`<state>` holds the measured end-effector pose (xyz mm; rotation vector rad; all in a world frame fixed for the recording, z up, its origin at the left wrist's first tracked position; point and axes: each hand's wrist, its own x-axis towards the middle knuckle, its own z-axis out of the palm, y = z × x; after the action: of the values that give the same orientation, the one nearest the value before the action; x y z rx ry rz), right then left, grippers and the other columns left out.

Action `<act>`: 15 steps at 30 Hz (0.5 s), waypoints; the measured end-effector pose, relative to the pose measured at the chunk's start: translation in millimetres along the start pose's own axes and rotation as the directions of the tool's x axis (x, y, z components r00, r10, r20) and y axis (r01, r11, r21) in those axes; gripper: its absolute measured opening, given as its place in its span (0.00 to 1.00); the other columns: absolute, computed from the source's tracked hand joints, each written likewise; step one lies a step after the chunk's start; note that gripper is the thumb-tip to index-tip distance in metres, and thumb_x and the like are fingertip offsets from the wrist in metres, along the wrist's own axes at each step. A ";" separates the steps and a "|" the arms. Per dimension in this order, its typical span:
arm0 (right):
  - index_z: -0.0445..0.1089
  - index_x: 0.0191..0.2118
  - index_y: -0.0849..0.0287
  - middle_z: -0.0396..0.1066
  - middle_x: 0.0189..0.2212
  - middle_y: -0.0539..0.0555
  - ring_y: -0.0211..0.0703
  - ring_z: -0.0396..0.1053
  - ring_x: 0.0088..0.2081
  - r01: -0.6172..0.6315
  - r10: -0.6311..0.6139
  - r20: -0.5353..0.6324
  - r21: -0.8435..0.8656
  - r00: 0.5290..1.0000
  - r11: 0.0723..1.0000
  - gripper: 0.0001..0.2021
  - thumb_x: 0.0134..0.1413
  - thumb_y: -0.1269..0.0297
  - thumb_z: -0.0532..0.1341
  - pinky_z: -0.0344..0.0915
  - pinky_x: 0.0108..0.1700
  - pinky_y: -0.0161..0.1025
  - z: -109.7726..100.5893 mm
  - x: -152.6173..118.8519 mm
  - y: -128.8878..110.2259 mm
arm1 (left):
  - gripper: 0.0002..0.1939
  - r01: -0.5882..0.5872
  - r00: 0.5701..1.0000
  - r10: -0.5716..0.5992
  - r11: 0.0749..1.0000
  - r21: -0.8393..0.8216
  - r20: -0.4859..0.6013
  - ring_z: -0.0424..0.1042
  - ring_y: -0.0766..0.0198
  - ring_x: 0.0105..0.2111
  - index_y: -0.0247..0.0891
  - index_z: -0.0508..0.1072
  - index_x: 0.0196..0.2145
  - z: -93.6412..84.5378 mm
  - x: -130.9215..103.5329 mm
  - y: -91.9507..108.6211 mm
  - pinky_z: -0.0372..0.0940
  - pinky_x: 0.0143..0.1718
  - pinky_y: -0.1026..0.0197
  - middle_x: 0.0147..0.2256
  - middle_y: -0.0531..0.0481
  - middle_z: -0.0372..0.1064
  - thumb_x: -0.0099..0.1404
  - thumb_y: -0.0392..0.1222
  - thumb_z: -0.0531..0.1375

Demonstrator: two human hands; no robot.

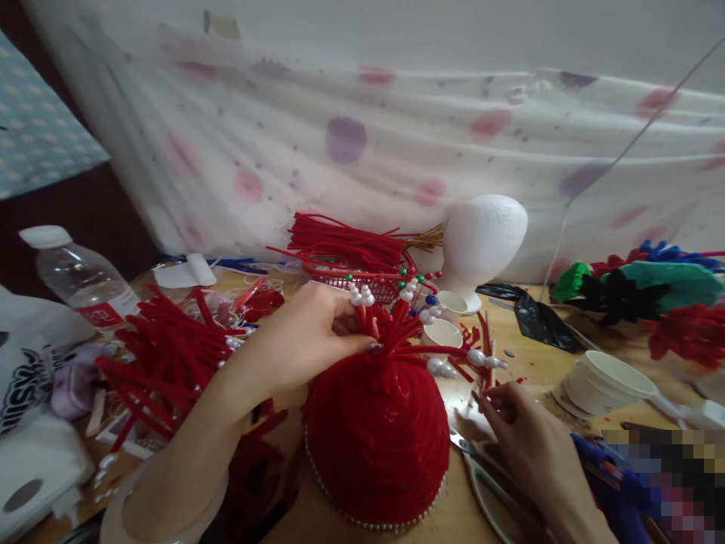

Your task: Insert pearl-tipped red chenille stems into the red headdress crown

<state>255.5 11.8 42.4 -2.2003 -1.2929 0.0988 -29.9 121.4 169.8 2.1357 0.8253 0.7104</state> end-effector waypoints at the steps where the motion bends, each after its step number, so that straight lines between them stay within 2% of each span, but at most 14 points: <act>1: 0.65 0.26 0.53 0.74 0.23 0.55 0.50 0.72 0.26 -0.001 0.001 -0.025 0.004 1.000 1.000 0.16 0.46 0.45 0.54 0.61 0.28 0.41 -1.9 -0.1 -0.1 | 0.04 0.006 1.000 -0.006 0.999 0.031 -0.008 0.77 0.64 0.30 0.40 0.79 0.30 -0.1 0.1 -0.2 0.68 0.33 0.65 0.31 0.54 0.80 0.58 0.36 0.63; 5: 0.66 0.26 0.53 0.75 0.23 0.53 0.48 0.72 0.25 0.024 -0.022 -0.112 0.018 0.993 1.000 0.14 0.46 0.48 0.55 0.61 0.28 0.40 -7.5 -2.3 0.0 | 0.05 0.050 0.998 -0.047 0.995 0.090 -0.027 0.77 0.62 0.32 0.41 0.79 0.31 1.0 0.6 -2.8 0.68 0.34 0.63 0.32 0.53 0.80 0.58 0.41 0.63; 10: 0.67 0.27 0.53 0.76 0.25 0.54 0.48 0.73 0.26 0.072 -0.068 -0.098 0.046 0.993 0.996 0.12 0.48 0.51 0.54 0.63 0.29 0.40 -8.2 -3.8 -0.5 | 0.05 0.067 0.997 -0.064 0.994 0.082 -0.029 0.77 0.61 0.33 0.42 0.79 0.31 2.1 0.8 -4.9 0.68 0.35 0.61 0.32 0.54 0.80 0.58 0.41 0.62; 15: 0.62 0.25 0.53 0.74 0.21 0.55 0.49 0.71 0.23 0.020 -0.034 -0.165 -0.089 0.986 0.996 0.10 0.47 0.54 0.54 0.59 0.26 0.39 -12.5 0.8 3.3 | 0.05 0.057 0.998 -0.055 0.994 0.090 -0.028 0.77 0.60 0.33 0.40 0.79 0.32 3.5 2.0 -3.4 0.69 0.35 0.61 0.33 0.52 0.80 0.58 0.41 0.63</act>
<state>262.8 5.7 51.2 -2.2101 -1.2542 -0.1521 -27.3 123.1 165.5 2.1788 0.9442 0.6842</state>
